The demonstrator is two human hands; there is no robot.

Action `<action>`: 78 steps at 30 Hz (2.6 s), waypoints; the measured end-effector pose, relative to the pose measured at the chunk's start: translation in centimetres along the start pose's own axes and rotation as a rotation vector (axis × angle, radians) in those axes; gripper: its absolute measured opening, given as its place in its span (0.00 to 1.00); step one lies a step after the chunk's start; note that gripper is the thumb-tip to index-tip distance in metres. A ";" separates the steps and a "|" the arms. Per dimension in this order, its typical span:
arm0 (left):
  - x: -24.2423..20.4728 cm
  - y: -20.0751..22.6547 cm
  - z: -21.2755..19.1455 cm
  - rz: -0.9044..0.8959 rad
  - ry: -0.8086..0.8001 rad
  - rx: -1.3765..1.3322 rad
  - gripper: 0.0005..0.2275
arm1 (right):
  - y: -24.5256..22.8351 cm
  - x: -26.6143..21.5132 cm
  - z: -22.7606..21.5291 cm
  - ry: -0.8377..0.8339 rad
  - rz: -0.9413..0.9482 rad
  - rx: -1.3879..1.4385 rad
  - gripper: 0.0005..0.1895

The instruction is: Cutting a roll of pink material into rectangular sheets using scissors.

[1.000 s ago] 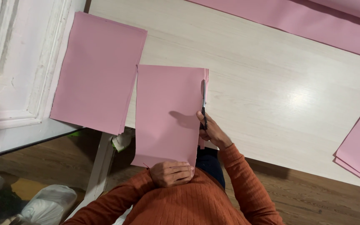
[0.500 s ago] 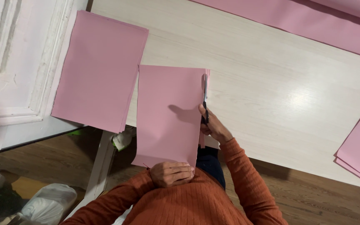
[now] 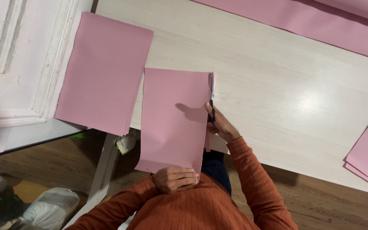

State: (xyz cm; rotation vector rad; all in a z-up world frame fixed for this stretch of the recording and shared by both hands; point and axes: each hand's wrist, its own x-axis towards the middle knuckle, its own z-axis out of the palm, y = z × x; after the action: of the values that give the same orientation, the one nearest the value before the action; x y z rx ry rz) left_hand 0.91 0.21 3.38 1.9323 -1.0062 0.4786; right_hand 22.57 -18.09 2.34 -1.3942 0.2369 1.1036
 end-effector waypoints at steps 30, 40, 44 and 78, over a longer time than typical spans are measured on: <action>-0.1 -8.2 -1.0 -0.852 0.725 0.260 0.16 | -5.1 5.1 -9.8 0.537 -0.671 -0.641 0.18; 15.8 -10.6 -33.8 -0.412 0.524 0.911 0.13 | -4.0 1.4 -9.3 0.621 -0.443 -0.709 0.23; 16.5 -4.6 -34.9 0.249 0.378 1.236 0.10 | -2.2 1.0 -10.1 0.733 -0.347 -0.870 0.24; -18.6 -18.3 -13.6 -1.199 1.789 0.144 0.27 | -2.1 -3.0 -12.5 0.801 -0.443 -0.793 0.29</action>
State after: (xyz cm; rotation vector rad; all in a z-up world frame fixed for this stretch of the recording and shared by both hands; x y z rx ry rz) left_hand 5.19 25.47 -11.20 1.0658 1.2358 1.1061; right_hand 28.21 -29.79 2.85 -2.4228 0.0362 0.1948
